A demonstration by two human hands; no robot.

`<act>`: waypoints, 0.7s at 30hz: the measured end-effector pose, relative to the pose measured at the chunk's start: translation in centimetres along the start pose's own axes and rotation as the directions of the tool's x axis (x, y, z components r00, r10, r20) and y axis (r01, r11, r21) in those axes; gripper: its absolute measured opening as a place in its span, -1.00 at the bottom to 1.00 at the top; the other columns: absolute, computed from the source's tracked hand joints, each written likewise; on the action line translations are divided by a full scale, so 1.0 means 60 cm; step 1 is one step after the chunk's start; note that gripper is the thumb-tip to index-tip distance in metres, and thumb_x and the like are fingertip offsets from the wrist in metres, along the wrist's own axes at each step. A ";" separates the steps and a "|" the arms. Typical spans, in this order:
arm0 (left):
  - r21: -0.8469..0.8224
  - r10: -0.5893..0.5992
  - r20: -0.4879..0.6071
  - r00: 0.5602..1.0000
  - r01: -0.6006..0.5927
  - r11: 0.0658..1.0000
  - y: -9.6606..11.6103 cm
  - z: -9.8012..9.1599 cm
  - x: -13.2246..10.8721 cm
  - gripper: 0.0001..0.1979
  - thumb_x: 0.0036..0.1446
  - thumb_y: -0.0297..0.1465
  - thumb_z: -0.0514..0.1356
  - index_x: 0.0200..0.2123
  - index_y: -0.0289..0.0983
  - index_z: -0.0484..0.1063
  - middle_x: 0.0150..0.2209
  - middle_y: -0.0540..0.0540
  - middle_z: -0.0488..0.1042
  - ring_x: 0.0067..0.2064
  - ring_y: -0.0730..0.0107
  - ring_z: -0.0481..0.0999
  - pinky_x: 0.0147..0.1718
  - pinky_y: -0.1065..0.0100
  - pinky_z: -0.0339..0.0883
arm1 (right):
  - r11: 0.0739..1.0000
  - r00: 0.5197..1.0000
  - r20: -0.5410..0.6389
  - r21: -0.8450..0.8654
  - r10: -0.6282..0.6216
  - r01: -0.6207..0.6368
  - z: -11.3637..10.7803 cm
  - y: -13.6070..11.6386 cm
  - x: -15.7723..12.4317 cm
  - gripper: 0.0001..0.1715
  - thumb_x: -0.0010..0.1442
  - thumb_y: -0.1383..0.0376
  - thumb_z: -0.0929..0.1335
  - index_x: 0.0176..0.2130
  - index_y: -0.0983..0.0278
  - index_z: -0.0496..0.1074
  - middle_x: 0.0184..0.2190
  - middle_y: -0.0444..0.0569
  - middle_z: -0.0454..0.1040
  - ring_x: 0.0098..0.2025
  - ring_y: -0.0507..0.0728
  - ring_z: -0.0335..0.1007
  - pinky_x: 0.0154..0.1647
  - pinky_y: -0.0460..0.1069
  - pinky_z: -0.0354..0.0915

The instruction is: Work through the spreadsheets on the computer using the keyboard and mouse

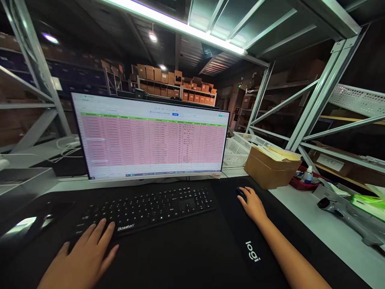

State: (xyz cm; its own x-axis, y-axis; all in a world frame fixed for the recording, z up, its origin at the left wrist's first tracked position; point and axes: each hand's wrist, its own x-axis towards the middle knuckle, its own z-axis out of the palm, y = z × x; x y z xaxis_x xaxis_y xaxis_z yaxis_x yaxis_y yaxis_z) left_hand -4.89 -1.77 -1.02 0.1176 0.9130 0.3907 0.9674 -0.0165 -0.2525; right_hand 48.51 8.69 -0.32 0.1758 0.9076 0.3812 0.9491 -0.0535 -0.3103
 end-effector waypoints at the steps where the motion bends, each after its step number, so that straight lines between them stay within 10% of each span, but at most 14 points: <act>1: 0.001 0.001 0.006 1.000 -0.001 1.000 0.001 -0.005 0.000 -0.42 0.27 -0.35 -0.20 0.25 -0.41 0.28 0.34 -0.47 0.22 0.31 -0.24 0.28 0.10 -0.33 0.29 | 1.000 1.000 0.000 0.002 0.000 0.000 0.000 0.000 0.000 -0.42 0.28 -0.01 0.20 0.20 0.09 0.36 0.25 0.02 0.30 0.23 0.22 0.32 0.24 0.16 0.28; 21: 0.062 0.006 0.051 0.999 -0.009 0.998 0.008 -0.036 -0.001 -0.43 0.29 -0.39 -0.21 0.26 -0.40 0.26 0.34 -0.44 0.22 0.32 -0.18 0.28 0.09 -0.25 0.32 | 1.000 1.000 0.010 0.014 -0.005 0.005 0.002 0.006 0.003 -0.45 0.28 0.02 0.20 0.19 0.08 0.37 0.23 0.01 0.29 0.23 0.19 0.31 0.25 0.13 0.26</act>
State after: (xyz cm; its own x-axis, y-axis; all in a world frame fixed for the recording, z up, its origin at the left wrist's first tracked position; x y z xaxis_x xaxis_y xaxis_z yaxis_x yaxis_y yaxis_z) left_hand -3.96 -2.69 0.76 0.1120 0.9325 0.3432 0.9506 0.0000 -0.3103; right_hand 48.84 8.87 -0.46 0.1685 0.9122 0.3736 0.9463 -0.0436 -0.3203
